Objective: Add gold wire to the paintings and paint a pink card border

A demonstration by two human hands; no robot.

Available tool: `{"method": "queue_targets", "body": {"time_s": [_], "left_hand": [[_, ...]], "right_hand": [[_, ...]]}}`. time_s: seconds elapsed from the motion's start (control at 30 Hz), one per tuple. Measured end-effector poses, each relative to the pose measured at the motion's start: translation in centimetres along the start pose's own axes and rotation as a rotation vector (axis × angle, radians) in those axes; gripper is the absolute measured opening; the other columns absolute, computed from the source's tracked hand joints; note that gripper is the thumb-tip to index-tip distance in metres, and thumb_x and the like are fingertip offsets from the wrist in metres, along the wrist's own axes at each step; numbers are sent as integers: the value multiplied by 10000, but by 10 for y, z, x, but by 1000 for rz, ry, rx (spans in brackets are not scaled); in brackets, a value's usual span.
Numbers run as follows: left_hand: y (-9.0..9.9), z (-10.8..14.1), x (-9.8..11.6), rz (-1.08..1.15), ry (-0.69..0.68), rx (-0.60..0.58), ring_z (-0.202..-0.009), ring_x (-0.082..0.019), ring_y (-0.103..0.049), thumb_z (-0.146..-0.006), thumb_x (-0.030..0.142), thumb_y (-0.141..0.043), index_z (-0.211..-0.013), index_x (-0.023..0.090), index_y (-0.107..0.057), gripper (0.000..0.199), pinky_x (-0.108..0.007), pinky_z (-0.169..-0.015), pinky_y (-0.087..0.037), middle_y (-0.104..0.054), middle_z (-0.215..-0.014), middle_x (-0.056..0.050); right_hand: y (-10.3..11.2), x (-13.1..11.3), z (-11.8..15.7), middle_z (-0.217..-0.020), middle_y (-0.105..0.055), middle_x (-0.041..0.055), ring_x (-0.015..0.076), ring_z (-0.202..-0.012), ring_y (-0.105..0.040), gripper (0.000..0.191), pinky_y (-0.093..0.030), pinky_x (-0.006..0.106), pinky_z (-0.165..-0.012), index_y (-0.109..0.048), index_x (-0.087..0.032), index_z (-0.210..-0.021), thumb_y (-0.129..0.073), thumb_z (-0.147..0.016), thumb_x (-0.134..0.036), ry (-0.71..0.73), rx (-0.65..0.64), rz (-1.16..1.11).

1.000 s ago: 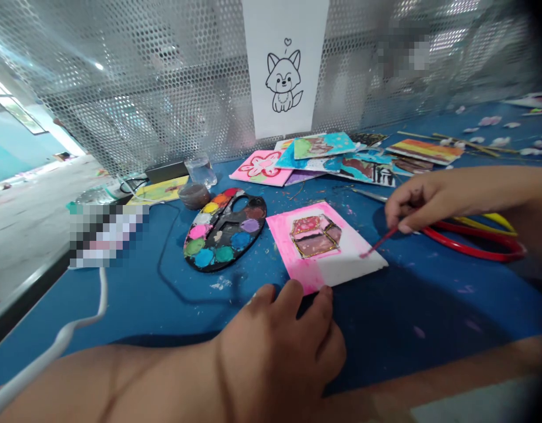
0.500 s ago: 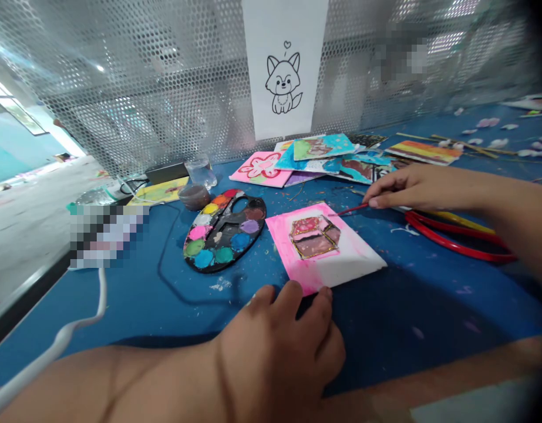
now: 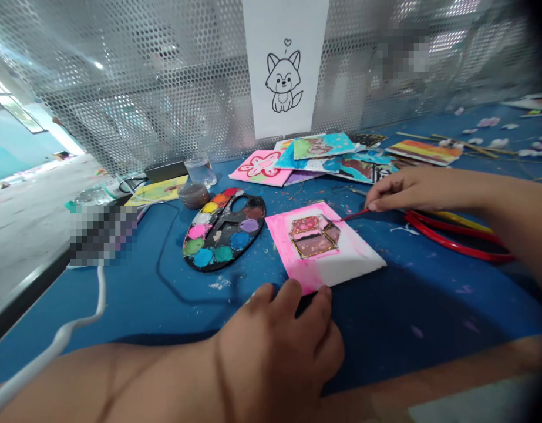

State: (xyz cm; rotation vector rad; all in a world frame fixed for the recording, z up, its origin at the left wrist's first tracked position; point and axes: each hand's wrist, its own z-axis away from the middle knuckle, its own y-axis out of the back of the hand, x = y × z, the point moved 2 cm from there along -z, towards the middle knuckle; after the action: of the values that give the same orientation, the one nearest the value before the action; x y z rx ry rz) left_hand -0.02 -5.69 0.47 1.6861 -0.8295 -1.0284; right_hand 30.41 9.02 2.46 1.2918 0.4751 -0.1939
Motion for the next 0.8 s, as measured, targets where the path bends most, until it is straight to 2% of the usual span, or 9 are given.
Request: {"method": "queue_targets", "body": {"time_s": [0.1,0.17,0.33,0.4,0.5,0.57,0.8], "left_hand": [[0,0,0,-6,5,4,-951,-261,-637,-1037,528,-427,-1089,209,-667,403,-385,-615,-536,-644,-1377,-43],[0,1,0,-2,5,1,-961,-263,-636,-1025,540,-455,-1098,210,-666,398,-385,-617,-534,-635,-1392,-43],[-1,0,0,-4,-1,-4,-977,-266,-630,-991,563,-519,-1095,210,-666,396,-377,-619,-516,-629,-1396,-48],[-2,0,1,-9,17,3,-973,-256,-624,-992,571,-513,-1096,217,-670,401,-374,-627,-507,-628,-1400,-37],[-2,0,2,-11,52,13,-967,-249,-617,-989,573,-516,-1091,227,-676,394,-377,-632,-502,-633,-1395,-19],[-2,0,2,-12,30,12,-947,-247,-619,-990,576,-514,-1093,222,-677,404,-378,-618,-504,-637,-1391,-24],[0,1,-1,-15,-5,9,-947,-256,-632,-995,567,-508,-1105,215,-668,402,-375,-604,-520,-641,-1381,-41]], "right_hand": [[0,-3,-2,-1082,-748,53,302,-1034,-653,582,-437,414,-926,-745,-249,-1000,-551,-699,-708,-39,115,30],[0,-5,-3,-1077,-747,61,305,-1025,-654,574,-435,423,-922,-742,-245,-997,-540,-706,-696,-29,137,50],[4,5,5,-955,-752,49,280,-931,-664,471,-456,401,-870,-741,-239,-837,-560,-703,-653,22,-26,32],[3,8,6,-972,-753,42,285,-947,-666,501,-462,404,-884,-749,-251,-863,-567,-697,-687,8,-43,25],[-2,2,2,-1080,-748,48,305,-1030,-658,561,-461,419,-918,-743,-262,-976,-539,-724,-720,13,74,41],[-7,-4,-2,-1097,-742,65,307,-1014,-655,555,-467,417,-883,-730,-251,-1012,-501,-759,-689,20,147,79],[-14,-11,-4,-921,-738,64,263,-838,-649,536,-446,355,-739,-727,-236,-997,-520,-751,-664,19,147,81]]}}
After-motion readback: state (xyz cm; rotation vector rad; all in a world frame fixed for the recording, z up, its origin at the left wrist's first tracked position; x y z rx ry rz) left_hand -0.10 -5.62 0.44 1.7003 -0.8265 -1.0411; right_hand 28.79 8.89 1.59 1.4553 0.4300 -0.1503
